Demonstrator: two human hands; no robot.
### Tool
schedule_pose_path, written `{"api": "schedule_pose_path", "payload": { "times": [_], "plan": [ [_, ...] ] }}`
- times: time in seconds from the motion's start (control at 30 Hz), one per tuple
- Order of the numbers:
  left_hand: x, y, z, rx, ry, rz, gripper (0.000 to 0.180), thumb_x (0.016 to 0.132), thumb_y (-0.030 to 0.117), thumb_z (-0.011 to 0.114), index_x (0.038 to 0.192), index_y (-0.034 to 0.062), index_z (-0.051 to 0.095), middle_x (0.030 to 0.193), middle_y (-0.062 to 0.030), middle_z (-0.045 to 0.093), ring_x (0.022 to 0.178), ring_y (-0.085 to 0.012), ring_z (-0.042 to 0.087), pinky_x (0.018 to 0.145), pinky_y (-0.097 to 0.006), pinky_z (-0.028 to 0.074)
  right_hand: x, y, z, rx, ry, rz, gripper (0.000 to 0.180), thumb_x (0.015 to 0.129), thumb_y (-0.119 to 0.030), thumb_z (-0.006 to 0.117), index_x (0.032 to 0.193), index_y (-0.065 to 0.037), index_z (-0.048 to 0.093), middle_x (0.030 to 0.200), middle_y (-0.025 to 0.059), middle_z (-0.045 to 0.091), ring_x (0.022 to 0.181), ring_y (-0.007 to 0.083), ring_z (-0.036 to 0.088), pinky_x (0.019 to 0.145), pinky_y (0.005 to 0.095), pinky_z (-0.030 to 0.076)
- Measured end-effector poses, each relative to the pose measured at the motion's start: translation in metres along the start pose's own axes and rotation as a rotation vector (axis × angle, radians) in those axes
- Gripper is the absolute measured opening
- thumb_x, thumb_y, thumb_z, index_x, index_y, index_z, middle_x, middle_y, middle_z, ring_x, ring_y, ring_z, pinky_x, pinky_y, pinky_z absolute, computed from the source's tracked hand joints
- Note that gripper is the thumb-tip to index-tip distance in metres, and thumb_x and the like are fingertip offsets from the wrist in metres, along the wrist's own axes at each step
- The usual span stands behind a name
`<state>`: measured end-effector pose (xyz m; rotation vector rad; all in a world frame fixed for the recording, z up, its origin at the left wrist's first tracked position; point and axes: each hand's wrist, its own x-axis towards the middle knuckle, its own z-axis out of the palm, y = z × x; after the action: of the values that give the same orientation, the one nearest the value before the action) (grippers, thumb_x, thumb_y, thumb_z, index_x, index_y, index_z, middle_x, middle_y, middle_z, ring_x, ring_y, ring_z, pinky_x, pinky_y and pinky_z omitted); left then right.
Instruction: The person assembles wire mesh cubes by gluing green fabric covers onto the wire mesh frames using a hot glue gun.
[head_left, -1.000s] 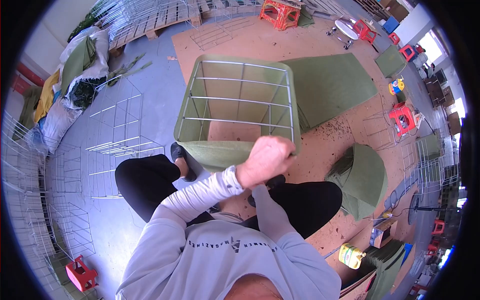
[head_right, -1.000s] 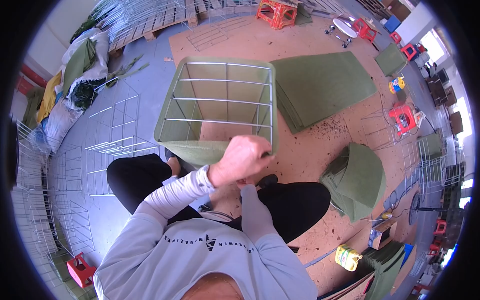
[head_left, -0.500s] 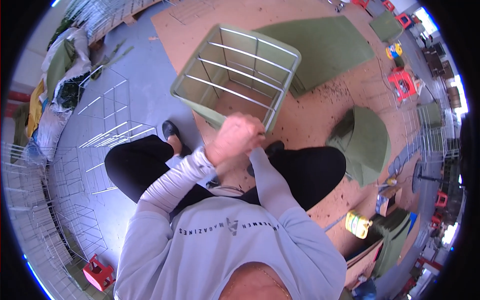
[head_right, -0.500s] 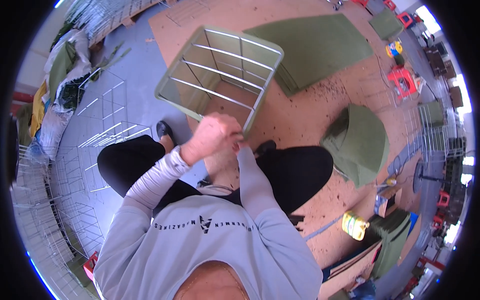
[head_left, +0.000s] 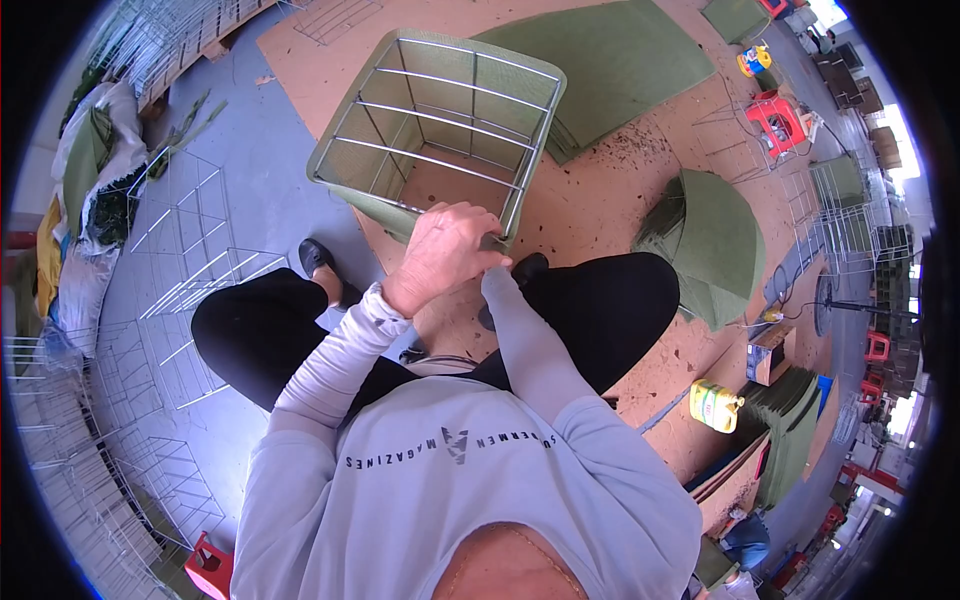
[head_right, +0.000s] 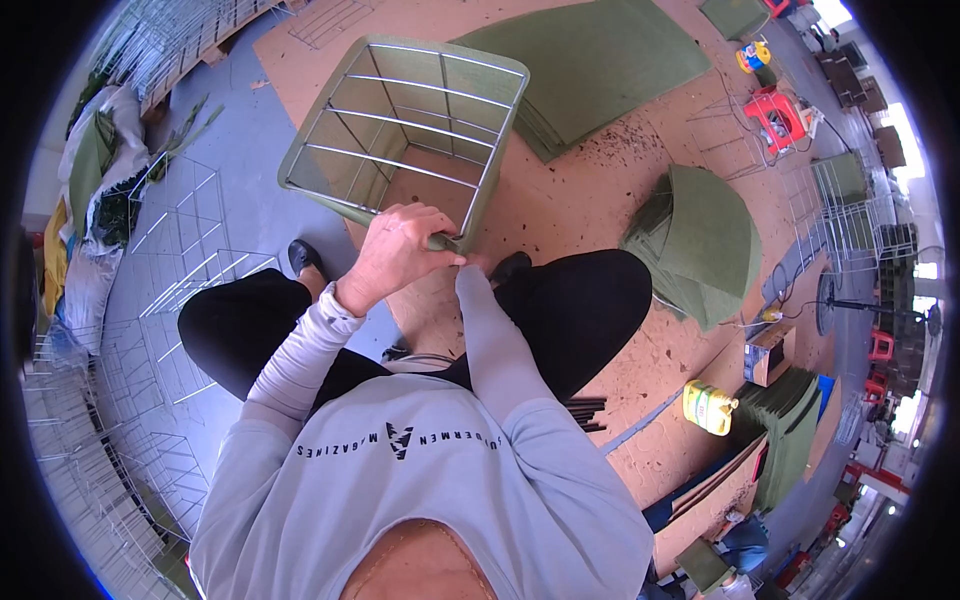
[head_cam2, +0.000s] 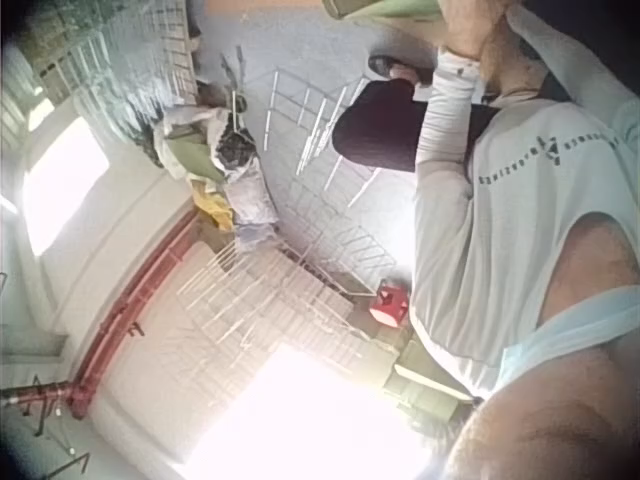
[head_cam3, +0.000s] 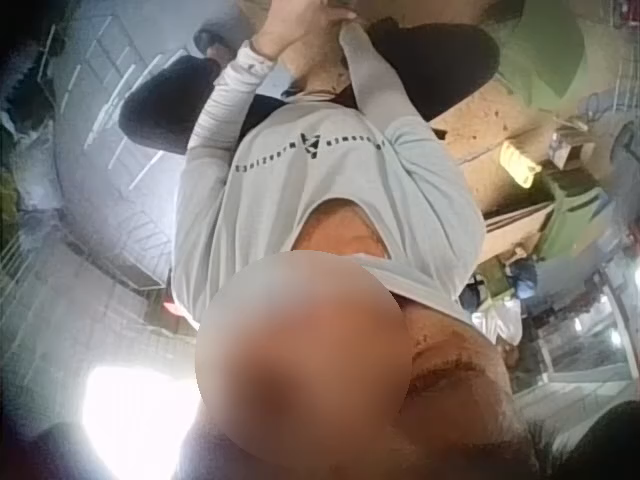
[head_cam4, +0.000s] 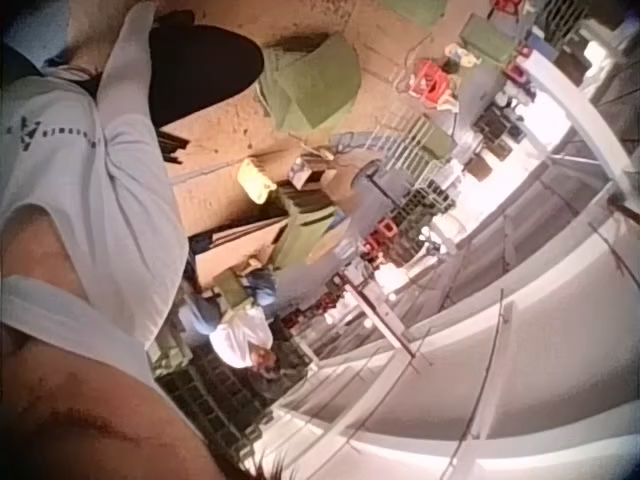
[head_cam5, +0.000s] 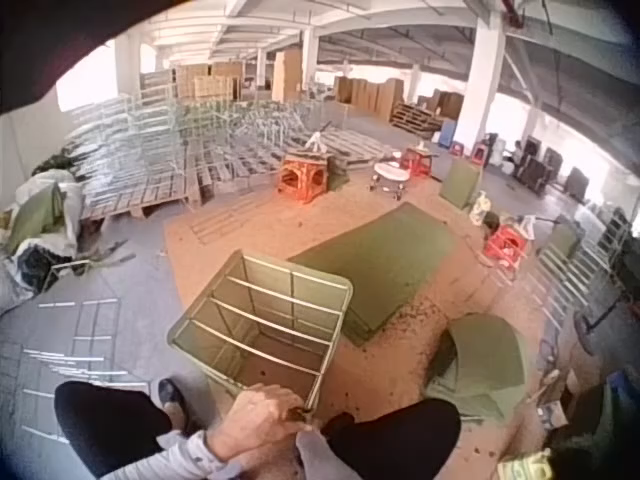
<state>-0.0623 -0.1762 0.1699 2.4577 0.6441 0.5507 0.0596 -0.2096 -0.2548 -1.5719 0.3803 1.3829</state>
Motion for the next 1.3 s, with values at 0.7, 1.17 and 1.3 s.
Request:
{"api": "schedule_pose_path", "payload": {
  "times": [0.7, 1.17, 1.3],
  "plan": [
    [0.022, -0.029, -0.036, 0.167, 0.306, -0.202, 0.014, 0.075, 0.022, 0.070, 0.073, 0.0089, 0.067, 0.066, -0.0112, 0.063, 0.063, -0.0300, 0.063, 0.056, -0.038, 0.050, -0.035, -0.009, -0.008, 0.327, -0.032, -0.029, 0.027, 0.093, -0.030, 0.050, 0.114, -0.015, 0.053, 0.114, 0.0055, 0.058, 0.111, 0.0266, 0.050, 0.095, 0.0467, 0.038],
    [-0.045, -0.217, -0.188, -0.436, 0.535, -0.661, 0.031, 0.087, 0.023, 0.064, 0.100, -0.0054, 0.066, 0.084, -0.0020, 0.064, 0.075, -0.0087, 0.056, 0.071, -0.022, 0.044, -0.099, -0.067, 0.023, 0.625, -0.542, -0.226, 0.064, 0.086, -0.051, 0.058, 0.130, -0.008, 0.040, 0.126, 0.0070, 0.050, 0.120, 0.0226, 0.043, 0.102, 0.0418, 0.032],
    [-0.082, -0.261, -0.188, -0.568, 0.573, -0.702, 0.034, 0.089, 0.024, 0.062, 0.104, -0.0065, 0.064, 0.090, -0.0043, 0.064, 0.079, -0.0095, 0.057, 0.074, -0.022, 0.044, -0.108, -0.110, 0.040, 0.420, -0.554, -0.459, 0.067, 0.084, -0.053, 0.060, 0.129, -0.006, 0.043, 0.115, 0.0054, 0.055, 0.114, 0.0229, 0.047, 0.102, 0.0404, 0.032]
  ]
}}
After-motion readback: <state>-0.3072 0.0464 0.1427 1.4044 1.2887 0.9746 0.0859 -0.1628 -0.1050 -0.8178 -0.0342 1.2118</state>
